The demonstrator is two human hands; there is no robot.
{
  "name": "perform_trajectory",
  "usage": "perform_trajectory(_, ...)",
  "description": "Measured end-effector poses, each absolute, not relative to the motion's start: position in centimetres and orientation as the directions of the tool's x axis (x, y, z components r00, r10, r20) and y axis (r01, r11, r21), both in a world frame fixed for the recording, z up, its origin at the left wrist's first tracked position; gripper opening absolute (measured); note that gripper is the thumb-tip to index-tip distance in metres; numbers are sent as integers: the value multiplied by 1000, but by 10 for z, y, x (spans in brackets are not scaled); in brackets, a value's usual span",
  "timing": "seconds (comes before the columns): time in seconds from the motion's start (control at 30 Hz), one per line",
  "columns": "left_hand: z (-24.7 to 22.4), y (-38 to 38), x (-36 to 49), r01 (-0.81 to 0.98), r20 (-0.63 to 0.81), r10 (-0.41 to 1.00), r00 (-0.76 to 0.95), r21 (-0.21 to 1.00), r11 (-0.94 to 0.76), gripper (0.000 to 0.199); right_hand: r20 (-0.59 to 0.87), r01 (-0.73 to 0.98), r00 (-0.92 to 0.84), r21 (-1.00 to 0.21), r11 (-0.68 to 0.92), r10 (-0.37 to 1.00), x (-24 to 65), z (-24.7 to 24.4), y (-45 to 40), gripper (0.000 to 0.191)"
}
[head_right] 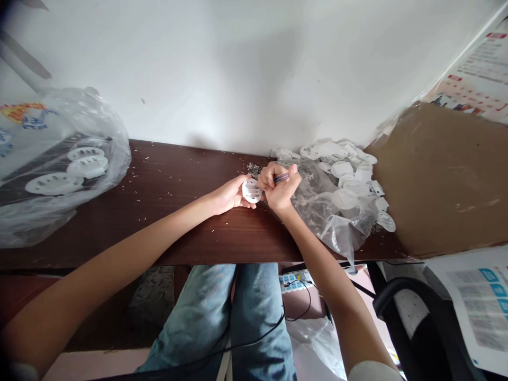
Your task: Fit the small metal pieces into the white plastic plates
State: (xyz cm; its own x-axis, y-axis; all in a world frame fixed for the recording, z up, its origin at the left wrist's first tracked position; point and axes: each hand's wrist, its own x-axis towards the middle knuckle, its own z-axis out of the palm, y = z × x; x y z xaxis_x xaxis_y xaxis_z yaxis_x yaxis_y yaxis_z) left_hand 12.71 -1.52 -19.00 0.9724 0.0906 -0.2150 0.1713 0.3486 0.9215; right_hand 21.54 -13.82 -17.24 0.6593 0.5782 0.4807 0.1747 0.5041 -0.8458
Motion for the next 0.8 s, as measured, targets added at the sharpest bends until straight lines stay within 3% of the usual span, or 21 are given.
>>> perform_trajectory(0.2, -190, -17, 129, 205, -247, 98, 964, 926, 318, 50, 401, 180, 716, -897, 405, 572, 219, -167, -141, 80)
perform_trajectory(0.3, -188, -18, 127, 209, -252, 105, 962, 928, 309, 51, 424, 163, 716, -874, 457, 554, 223, -163, -147, 79)
perform_trajectory(0.43, -186, -16, 125, 154, -206, 123, 971, 929, 337, 49, 496, 244, 700, -842, 481, 513, 229, -161, -151, 81)
perform_trajectory(0.53, -186, -13, 124, 66, -127, 186, 974, 952, 300, 51, 461, 249, 737, -865, 435, 494, 231, -164, -146, 80)
perform_trajectory(0.67, -181, -10, 114, -130, 143, 376, 916, 990, -59, 63, 351, 148, 762, -912, 382, 544, 233, -174, -135, 62)
perform_trajectory(0.8, -174, -7, 103, -256, 424, 385, 819, 872, -416, 78, 228, 83, 752, -964, 254, 619, 235, -183, -131, 46)
